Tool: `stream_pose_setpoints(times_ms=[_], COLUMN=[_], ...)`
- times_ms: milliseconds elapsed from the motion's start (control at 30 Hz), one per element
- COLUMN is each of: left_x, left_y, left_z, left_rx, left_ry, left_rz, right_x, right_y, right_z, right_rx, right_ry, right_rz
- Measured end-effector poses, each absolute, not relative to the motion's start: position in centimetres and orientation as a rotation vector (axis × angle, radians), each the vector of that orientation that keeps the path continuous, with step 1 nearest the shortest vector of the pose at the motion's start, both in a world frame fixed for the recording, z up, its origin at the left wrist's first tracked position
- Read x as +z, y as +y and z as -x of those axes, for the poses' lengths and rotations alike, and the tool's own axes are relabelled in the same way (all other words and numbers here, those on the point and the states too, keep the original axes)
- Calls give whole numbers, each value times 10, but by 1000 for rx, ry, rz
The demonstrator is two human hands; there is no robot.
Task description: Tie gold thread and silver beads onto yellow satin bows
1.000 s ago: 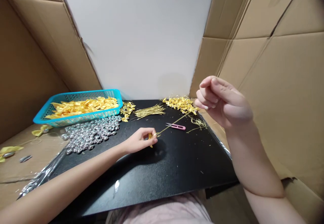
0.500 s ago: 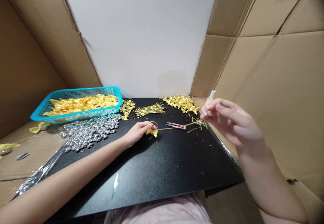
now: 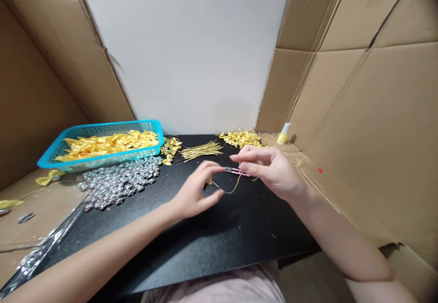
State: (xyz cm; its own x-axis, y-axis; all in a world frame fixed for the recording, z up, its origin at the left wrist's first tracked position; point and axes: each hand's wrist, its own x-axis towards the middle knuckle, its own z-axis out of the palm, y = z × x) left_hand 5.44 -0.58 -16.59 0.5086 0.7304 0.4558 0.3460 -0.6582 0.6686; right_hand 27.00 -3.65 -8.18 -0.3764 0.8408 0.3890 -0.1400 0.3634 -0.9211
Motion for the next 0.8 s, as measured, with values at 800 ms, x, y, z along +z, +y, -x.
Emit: stream_pose_setpoints(times_ms=[800], left_x=[-169], left_y=[1], left_z=[-49], left_rx=[1120], left_ry=[798], left_rz=[-1134], right_x=[-169], right_y=[1], right_z=[-254], right_rx=[868], right_ry=[-1904], right_rz=[642])
